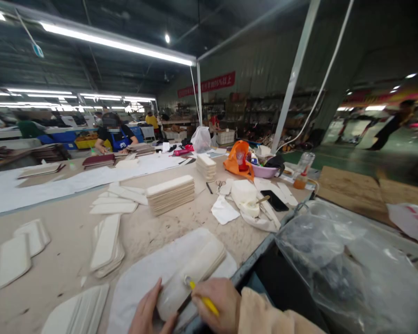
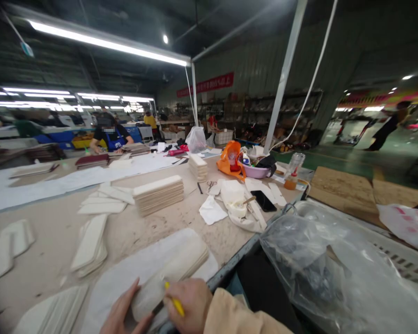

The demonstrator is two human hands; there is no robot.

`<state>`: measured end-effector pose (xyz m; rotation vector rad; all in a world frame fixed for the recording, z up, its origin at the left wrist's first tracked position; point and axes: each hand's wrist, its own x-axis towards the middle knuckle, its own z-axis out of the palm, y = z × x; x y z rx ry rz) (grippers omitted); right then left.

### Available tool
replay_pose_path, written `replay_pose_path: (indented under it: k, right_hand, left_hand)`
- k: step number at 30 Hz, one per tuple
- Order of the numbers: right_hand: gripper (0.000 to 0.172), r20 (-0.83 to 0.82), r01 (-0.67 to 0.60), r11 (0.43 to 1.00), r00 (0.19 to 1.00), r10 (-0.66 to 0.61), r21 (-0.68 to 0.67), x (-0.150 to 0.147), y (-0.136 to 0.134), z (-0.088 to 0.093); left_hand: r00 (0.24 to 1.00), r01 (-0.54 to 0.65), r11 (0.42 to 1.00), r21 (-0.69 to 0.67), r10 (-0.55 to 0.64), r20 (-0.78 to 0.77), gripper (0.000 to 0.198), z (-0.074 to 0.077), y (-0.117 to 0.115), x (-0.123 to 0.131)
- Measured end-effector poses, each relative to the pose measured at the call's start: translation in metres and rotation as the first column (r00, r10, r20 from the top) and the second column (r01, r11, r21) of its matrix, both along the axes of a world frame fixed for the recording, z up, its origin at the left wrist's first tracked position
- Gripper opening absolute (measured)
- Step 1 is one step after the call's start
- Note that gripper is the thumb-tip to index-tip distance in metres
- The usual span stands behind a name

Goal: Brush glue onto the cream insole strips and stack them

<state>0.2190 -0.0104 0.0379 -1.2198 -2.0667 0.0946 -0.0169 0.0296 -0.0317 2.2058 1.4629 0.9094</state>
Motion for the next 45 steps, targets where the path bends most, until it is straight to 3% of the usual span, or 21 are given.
replay_pose_path:
  k: [3,6,9,11,15,19,23,26,28,30,33,34,37,40,45]
  right_hand:
    - [0.024,-0.337,-0.059,0.952,0.94,-0.048,-0.299,0.004,-0.002,0.021]
    - [0.028,-0.482,0.01,0.87,0.829,-0.283,-0.493,0.034,0.013,0.02]
    - [0.029,-0.477,0.182,0.842,0.755,-0.451,-0.509,0.069,0.028,0.012]
    - [0.03,-0.447,0.279,0.848,0.752,-0.485,-0.45,0.086,0.034,0.01]
    - [0.026,-0.253,0.331,0.927,0.895,-0.368,-0.179,0.084,0.032,0.006]
    - [0.022,0.028,0.13,0.991,0.991,-0.13,-0.011,0.048,0.015,0.004]
    - [0.019,-0.058,-0.192,0.981,0.98,0.189,-0.041,0.008,0.001,0.007]
    - [0.018,-0.257,-0.297,0.952,0.928,0.268,-0.08,0.0,0.0,0.003]
    - [0.017,-0.379,-0.213,0.969,0.913,0.151,-0.127,0.011,0.001,-0.001]
    - [0.019,-0.456,-0.035,0.975,0.887,-0.07,-0.218,0.032,0.006,-0.005]
    - [0.027,-0.456,0.238,0.884,0.785,-0.419,-0.403,0.058,0.019,-0.006]
    - [0.03,-0.448,0.237,0.852,0.767,-0.459,-0.468,0.061,0.021,-0.005]
    - [0.036,-0.556,-0.004,0.81,0.73,-0.398,-0.586,0.047,0.016,0.001]
    - [0.039,-0.644,-0.233,0.775,0.715,-0.274,-0.588,0.013,0.002,0.005]
    - [0.037,-0.622,-0.319,0.746,0.767,-0.16,-0.585,-0.016,-0.002,0.0]
  left_hand:
    - [0.999,-0.001,1.0,-0.007,0.001,-0.054,0.071,0.014,-0.009,0.002]
    - [0.997,0.009,1.0,-0.01,-0.01,-0.082,0.072,0.02,-0.011,0.005]
    - [0.996,0.019,1.0,-0.015,-0.02,-0.092,0.072,0.019,-0.011,0.006]
    - [0.996,0.02,1.0,-0.018,-0.022,-0.086,0.072,0.019,-0.011,0.005]
    - [0.998,0.017,0.999,-0.031,-0.019,-0.064,0.075,0.024,-0.014,0.006]
    - [0.999,0.028,0.999,-0.039,-0.029,-0.045,0.077,0.029,-0.017,0.009]
    - [0.999,0.029,0.998,-0.059,-0.03,-0.013,0.078,0.03,-0.016,0.011]
    - [0.999,0.041,0.995,-0.088,-0.038,0.034,0.078,0.031,-0.016,0.011]
    - [0.997,0.05,0.994,-0.099,-0.044,0.064,0.079,0.032,-0.018,0.011]
    - [0.997,0.045,0.994,-0.104,-0.039,0.065,0.08,0.034,-0.02,0.012]
    - [0.999,0.033,0.994,-0.107,-0.029,0.041,0.085,0.036,-0.02,0.013]
    - [0.999,0.032,0.993,-0.11,-0.027,0.042,0.089,0.035,-0.019,0.013]
    - [0.997,0.019,0.993,-0.116,-0.01,0.08,0.1,0.034,-0.019,0.013]
    - [0.99,0.01,0.991,-0.13,0.008,0.138,0.106,0.031,-0.021,0.013]
    - [0.983,0.021,0.99,-0.141,0.006,0.186,0.107,0.027,-0.021,0.012]
